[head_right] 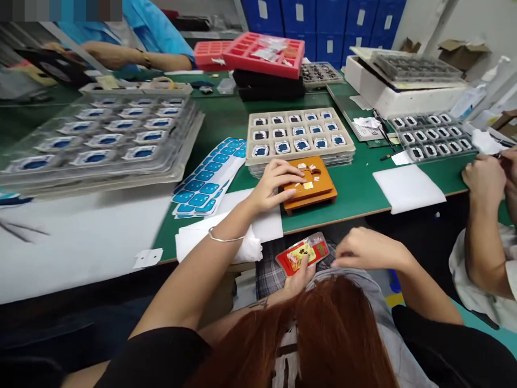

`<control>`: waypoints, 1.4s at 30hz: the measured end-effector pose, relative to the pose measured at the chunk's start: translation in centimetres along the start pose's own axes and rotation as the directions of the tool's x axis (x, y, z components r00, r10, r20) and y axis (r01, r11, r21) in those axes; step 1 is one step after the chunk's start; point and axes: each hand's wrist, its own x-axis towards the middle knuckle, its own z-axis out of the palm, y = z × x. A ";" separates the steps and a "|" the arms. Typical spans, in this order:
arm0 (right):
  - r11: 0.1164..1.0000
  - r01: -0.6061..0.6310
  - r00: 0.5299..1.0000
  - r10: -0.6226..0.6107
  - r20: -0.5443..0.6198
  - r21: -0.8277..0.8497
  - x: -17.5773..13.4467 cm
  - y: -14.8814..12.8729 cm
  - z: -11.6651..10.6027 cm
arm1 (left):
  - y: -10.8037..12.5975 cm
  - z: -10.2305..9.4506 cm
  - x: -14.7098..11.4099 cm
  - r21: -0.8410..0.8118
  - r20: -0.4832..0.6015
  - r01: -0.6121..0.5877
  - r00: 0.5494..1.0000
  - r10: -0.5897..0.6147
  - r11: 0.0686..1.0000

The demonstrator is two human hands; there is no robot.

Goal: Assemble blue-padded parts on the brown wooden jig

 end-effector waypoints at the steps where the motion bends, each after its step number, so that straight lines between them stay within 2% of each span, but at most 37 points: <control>1: 0.994 -0.104 0.994 0.103 0.020 0.019 -0.3 1.5 0.9 | 0.0 0.0 0.0 -0.001 0.000 -0.005 1.000 0.005 1.000; 3: 0.979 -0.192 0.981 0.194 -0.021 0.065 0.4 4.4 3.0 | 0.0 -0.1 -0.1 -0.003 0.007 -0.002 1.000 0.002 1.000; 5: 0.967 -0.226 0.964 0.239 -0.113 0.117 2.5 6.8 5.3 | -0.1 -0.1 -0.1 -0.002 0.017 0.011 1.000 -0.011 1.000; 9: 0.959 -0.215 0.939 0.255 -0.232 0.185 6.3 8.7 9.1 | -0.1 -0.1 0.0 -0.006 0.008 0.015 1.000 -0.015 1.000; 11: 0.967 -0.173 0.935 0.221 -0.278 0.186 6.3 8.3 9.4 | -0.2 -0.1 0.0 -0.010 0.006 0.005 1.000 -0.005 1.000; 16: 0.990 -0.055 0.922 0.099 -0.375 0.127 4.1 6.1 8.0 | -0.8 -0.2 0.0 -0.005 0.016 -0.015 1.000 0.015 1.000; 19: 0.987 -0.037 0.907 0.100 -0.408 0.158 4.1 6.3 7.9 | -0.9 -0.3 -0.1 0.002 0.015 -0.013 1.000 0.012 1.000; 22: 0.963 -0.042 0.898 0.154 -0.411 0.268 4.9 7.9 8.5 | -0.4 -0.3 0.0 0.005 0.033 0.015 0.999 -0.015 1.000; 27: 0.846 -0.048 0.880 0.287 -0.379 0.531 6.7 10.6 10.7 | -0.1 -0.3 0.1 -0.002 0.034 0.039 0.999 -0.039 0.999; 32: 0.651 0.012 0.812 0.437 -0.388 0.759 9.0 11.3 14.2 | -0.1 -0.3 0.1 0.007 0.029 0.018 0.999 -0.019 1.000; 37: 0.482 0.127 0.749 0.527 -0.403 0.867 11.2 10.6 16.5 | 0.0 -0.3 0.0 0.013 0.022 0.020 1.000 -0.020 1.000; 42: 0.383 0.168 0.751 0.548 -0.370 0.908 11.0 10.0 16.7 | 0.0 -0.2 -0.1 0.027 0.021 0.026 0.999 -0.026 0.999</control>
